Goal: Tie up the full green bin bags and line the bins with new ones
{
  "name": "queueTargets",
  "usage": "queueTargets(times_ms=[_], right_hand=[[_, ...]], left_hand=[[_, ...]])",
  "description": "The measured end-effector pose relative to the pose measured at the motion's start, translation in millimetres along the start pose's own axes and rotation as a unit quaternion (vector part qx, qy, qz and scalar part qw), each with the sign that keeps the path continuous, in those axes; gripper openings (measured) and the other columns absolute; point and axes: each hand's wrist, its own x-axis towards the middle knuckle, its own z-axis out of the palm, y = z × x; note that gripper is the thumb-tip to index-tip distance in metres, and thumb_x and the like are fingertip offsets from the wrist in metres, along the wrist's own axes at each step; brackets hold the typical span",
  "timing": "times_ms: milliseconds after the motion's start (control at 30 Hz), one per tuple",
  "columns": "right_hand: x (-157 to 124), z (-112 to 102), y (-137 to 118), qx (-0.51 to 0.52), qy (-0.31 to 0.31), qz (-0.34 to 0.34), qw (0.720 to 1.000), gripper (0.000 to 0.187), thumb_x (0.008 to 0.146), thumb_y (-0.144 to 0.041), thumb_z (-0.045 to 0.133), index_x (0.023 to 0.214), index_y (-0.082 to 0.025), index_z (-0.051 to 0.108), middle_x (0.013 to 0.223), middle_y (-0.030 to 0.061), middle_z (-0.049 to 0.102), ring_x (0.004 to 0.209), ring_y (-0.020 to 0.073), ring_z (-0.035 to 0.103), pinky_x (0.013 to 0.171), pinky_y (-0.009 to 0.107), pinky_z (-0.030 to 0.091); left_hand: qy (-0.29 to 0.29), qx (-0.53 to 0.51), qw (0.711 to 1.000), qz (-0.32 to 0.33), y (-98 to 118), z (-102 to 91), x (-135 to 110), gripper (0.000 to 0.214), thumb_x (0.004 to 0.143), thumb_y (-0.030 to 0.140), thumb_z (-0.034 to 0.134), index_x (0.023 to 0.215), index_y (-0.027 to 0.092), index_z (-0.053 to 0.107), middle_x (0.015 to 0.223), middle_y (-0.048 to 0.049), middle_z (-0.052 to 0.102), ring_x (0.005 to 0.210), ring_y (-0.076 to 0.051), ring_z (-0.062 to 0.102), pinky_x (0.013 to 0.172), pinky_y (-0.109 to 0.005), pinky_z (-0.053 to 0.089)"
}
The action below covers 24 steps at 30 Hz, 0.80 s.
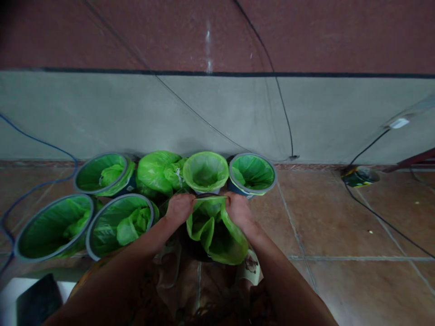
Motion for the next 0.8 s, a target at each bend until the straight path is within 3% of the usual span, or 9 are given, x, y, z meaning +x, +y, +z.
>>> queueTargets(times_ms=[133,200,267,400,500,633,700,800], right_hand=[[0,-21,19,0.031,-0.131,0.08,0.988,0.03,0.087,-0.021,0.043,0.082,-0.015,0.072,0.063,0.0043,0.068,0.05,0.0132,0.061,0.051,0.022,0.044],[-3,-27,29,0.014,-0.209,0.099,0.973,0.027,0.085,-0.026,0.047,0.082,-0.016,0.072,0.066,0.0054,0.07,0.046,0.0138,0.06,0.047,0.023,0.044],[-7,-28,35,-0.016,-0.24,0.079,0.967,0.023,0.083,-0.031,0.055,0.09,-0.019,0.073,0.076,0.0065,0.073,0.053,0.0168,0.065,0.05,0.024,0.047],[-10,-15,30,-0.077,-0.166,-0.032,0.983,0.046,0.074,-0.028,0.067,0.12,-0.027,0.065,0.106,0.0065,0.073,0.095,0.0254,0.068,0.079,0.031,0.052],[-7,1,13,-0.092,-0.091,-0.056,0.99,0.057,0.076,-0.024,0.066,0.132,-0.019,0.056,0.123,0.0121,0.066,0.112,0.0272,0.061,0.092,0.034,0.047],[-7,16,-15,-0.12,-0.067,-0.091,0.986,0.045,0.086,-0.027,0.058,0.13,-0.016,0.056,0.124,0.014,0.064,0.114,0.0244,0.06,0.096,0.033,0.044],[-10,19,-26,-0.153,-0.075,-0.087,0.982,0.031,0.093,-0.025,0.046,0.118,-0.016,0.063,0.111,0.0136,0.07,0.103,0.0239,0.065,0.088,0.033,0.046],[-16,19,-36,-0.176,-0.082,-0.082,0.978,0.035,0.097,-0.019,0.033,0.109,-0.014,0.065,0.097,0.0144,0.072,0.091,0.0242,0.068,0.078,0.031,0.047]], left_hand=[[-0.003,0.015,1.0,-0.027,-6,-6.2,2,0.034,0.094,0.025,0.04,0.09,0.014,0.072,0.092,-0.0134,0.072,0.091,-0.026,0.068,0.083,-0.038,0.047],[0.002,0.018,0.999,-0.031,-7,-8.8,1,0.032,0.092,0.022,0.041,0.089,0.014,0.072,0.094,-0.0134,0.072,0.091,-0.026,0.068,0.086,-0.04,0.046],[0.014,0.017,0.999,-0.034,-5,-10.5,0,0.032,0.092,0.021,0.042,0.088,0.014,0.072,0.096,-0.0135,0.071,0.09,-0.026,0.067,0.09,-0.043,0.044],[0.031,-0.002,0.999,-0.014,4,-10.1,-2,0.031,0.092,0.021,0.041,0.088,0.016,0.071,0.098,-0.0125,0.069,0.093,-0.025,0.066,0.096,-0.044,0.041],[0.044,-0.016,0.998,0.028,13,-7.6,-4,0.03,0.093,0.023,0.041,0.088,0.017,0.07,0.099,-0.0114,0.068,0.096,-0.025,0.064,0.096,-0.044,0.039],[0.055,-0.031,0.996,0.069,26,-3.5,-7,0.028,0.093,0.024,0.042,0.09,0.017,0.068,0.099,-0.0107,0.068,0.097,-0.024,0.063,0.098,-0.045,0.037],[0.059,-0.037,0.995,0.078,30,-1.1,-7,0.027,0.093,0.024,0.042,0.093,0.017,0.068,0.1,-0.0106,0.068,0.097,-0.024,0.063,0.099,-0.045,0.036],[0.058,-0.031,0.995,0.073,34,3.8,-6,0.026,0.093,0.023,0.043,0.096,0.016,0.068,0.1,-0.0112,0.069,0.097,-0.025,0.064,0.099,-0.045,0.036]])
